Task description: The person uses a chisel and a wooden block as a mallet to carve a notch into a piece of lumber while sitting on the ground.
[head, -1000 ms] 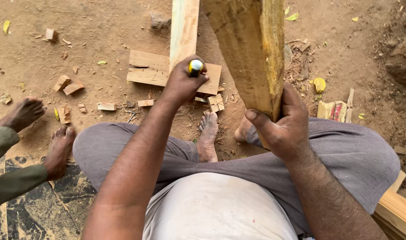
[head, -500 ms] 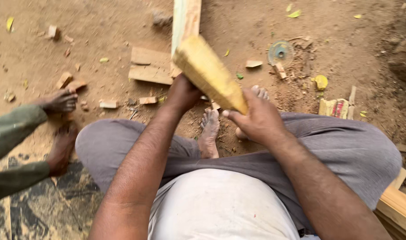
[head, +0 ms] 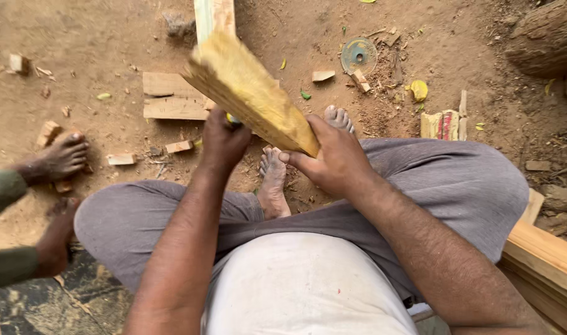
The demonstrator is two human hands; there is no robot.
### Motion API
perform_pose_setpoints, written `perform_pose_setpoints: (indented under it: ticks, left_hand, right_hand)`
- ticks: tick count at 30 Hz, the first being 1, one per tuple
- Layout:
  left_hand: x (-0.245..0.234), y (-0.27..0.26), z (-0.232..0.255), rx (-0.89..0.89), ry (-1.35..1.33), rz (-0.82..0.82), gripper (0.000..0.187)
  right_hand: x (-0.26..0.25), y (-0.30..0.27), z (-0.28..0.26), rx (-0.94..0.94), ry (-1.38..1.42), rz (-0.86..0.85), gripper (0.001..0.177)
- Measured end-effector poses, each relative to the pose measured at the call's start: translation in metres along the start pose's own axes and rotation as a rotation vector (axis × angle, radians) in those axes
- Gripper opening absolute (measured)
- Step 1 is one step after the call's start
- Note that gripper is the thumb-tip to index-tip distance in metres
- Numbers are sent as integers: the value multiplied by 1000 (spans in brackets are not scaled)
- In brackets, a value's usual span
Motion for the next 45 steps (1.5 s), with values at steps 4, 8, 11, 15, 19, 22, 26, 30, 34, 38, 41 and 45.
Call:
perform_pose_setpoints:
  ticks: [4,8,11,15,19,22,26,30,34,38,41,45]
  left_hand:
    - [-11,-1,-2,100,2,-24,32]
    - [-10,1,2,242,35,3,28]
    - [-10,2,-1,249,-159,-94,35]
    - [-6,-4,-45,-369,159,-58,32]
    - [-7,-7,2,144,-12,14,34]
    - [-10,-1,-3,180,-23,-33,27]
    - [-11,1,-12,101,62,47,27]
    - [-19,7,-10,-81,-179,62,32]
    - [-18,-6,-16,69,-102,37,23]
    - [-8,14,-36,-10,72,19,24]
    - [-18,16,-17,155,-235,59,26]
    - [-20,3,-15,22,-182,24,22]
  right_hand:
    - [3,-4,-5,-313,43,135,65]
    - [23,13,21,-58,-49,-31,80]
    - [0,-10,-9,-414,-944,439,95]
    - [19,0,5,-230,78,42,77]
    - [17,4,6,-45,21,-88,80]
    - [10,-1,2,-114,52,-36,82]
    - [17,7,-2,-50,21,-93,76]
    - [18,9,22,88,6,-115,75]
    - [1,-5,-9,-421,-265,250,74]
    - [21,19,6,-42,-11,-64,69]
    - [13,12,8,129,96,-61,75]
    - [-5,1,-10,-226,201,117,71]
Point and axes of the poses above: each hand's wrist, its own y-axis towards the middle knuckle, its own x-axis out of the palm, z = x × y, the point moved 7 cm from there along y, towards the middle knuckle, and after that the axes turned 11 degrees about -x, right-handed, at the moved point
